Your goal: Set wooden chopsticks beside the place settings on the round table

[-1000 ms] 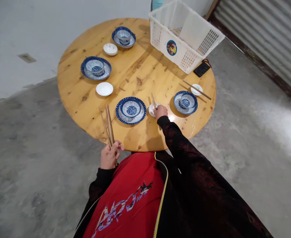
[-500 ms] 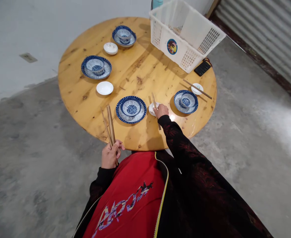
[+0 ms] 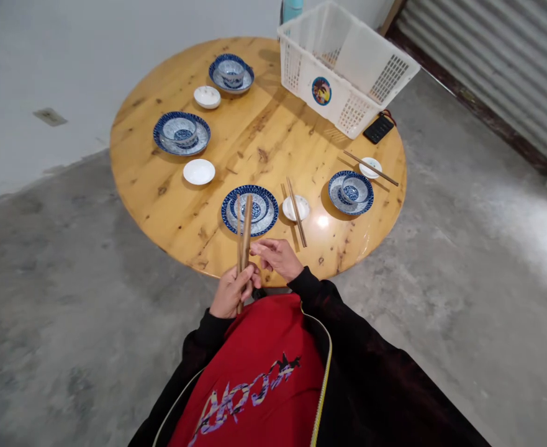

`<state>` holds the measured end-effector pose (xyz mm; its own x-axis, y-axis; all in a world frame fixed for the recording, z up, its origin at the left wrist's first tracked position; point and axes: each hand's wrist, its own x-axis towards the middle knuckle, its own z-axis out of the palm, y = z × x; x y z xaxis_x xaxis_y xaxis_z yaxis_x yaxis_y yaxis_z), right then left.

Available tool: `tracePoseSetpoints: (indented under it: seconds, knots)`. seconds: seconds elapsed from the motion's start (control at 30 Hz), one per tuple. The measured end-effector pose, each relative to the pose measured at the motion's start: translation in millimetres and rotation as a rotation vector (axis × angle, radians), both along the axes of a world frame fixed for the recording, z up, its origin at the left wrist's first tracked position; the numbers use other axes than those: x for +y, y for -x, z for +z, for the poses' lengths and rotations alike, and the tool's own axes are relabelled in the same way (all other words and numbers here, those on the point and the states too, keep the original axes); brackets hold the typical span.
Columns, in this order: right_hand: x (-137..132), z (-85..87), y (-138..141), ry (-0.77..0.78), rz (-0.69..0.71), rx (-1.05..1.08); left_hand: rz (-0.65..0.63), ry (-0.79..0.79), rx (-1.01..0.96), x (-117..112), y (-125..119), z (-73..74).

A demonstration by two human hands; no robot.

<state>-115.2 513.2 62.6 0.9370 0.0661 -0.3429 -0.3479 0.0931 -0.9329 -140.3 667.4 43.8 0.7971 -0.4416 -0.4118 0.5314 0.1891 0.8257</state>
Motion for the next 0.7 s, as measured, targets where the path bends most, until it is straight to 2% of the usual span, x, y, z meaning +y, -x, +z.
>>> tracePoseSetpoints:
  seconds: [0.13,0.37,0.47,0.7]
  knots:
    - [6,0.2,13,-0.028,-0.07,0.029,-0.139,0.104,0.117,-3,3,-4.0]
    - [1,-0.2,23,-0.012,-0.076,0.059,-0.208,0.1,0.173,-7,7,-11.9]
    - [-4,-0.9,20,-0.033,-0.07,0.051,-0.181,0.066,0.122,-15,8,-9.0]
    - [-16,0.6,13,-0.134,-0.073,0.037,-0.018,-0.036,0.012,-32,13,6.5]
